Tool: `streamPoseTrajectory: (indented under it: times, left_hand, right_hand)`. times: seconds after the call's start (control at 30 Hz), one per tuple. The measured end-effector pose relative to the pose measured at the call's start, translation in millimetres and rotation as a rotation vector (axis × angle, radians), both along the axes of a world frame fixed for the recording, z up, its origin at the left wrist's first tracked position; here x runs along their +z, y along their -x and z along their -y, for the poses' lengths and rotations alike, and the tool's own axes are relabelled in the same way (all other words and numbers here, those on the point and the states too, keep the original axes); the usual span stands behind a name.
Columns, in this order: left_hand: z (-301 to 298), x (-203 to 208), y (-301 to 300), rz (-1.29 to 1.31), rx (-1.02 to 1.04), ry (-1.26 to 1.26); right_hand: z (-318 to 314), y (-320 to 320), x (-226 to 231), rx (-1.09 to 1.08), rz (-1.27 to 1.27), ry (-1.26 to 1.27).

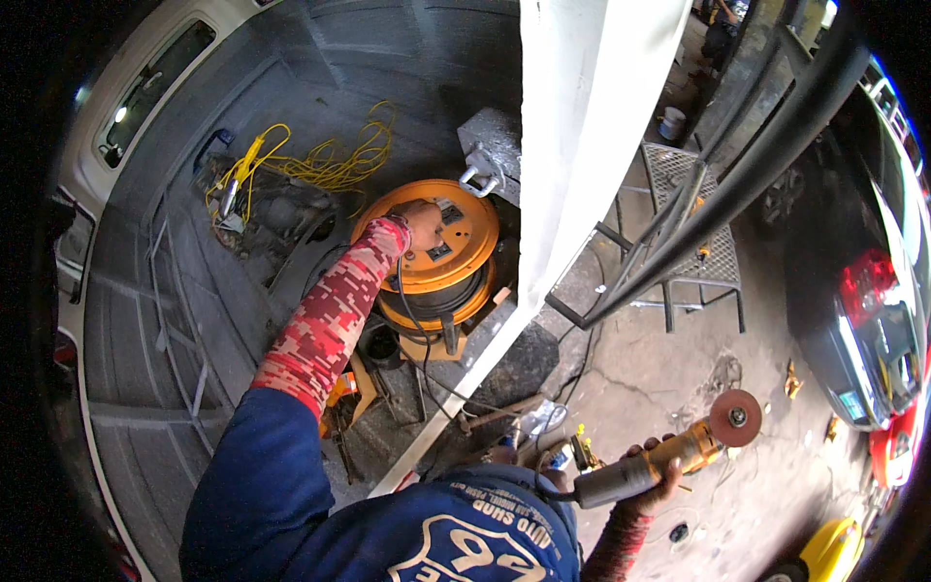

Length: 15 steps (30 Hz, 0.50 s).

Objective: The person works on a white vehicle door, using a screwdriver to adjust internal components and a metal rod. They then use an angle grinder to smooth a metal frame, producing sparks, before returning to the door to continue adjustments.

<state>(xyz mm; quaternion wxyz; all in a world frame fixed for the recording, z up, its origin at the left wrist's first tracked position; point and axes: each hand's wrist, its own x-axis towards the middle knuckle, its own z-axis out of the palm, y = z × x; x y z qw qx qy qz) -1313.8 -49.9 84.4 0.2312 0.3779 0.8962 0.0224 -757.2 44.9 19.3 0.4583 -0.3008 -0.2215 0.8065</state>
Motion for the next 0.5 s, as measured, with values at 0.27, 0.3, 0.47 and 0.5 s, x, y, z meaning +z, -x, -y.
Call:
streamPoseTrajectory:
  times: [0.27,0.3,0.47,0.5]
  left_hand:
    - [-13,-3,-17,-0.227,-0.136,0.176]
    - [-15,-8,-16,-0.217,-0.121,0.2]
    - [-12,-39,-22,-0.335,-0.196,0.067]
    - [-12,-41,-29,-0.352,-0.24,0.009]
  right_hand:
    - [5,-18,-1,-0.046,-0.017,0.019]
    - [5,-18,-2,-0.042,-0.016,0.011]
    - [3,-12,-7,-0.126,0.063,0.004]
    - [4,-13,-5,-0.067,0.031,-0.001]
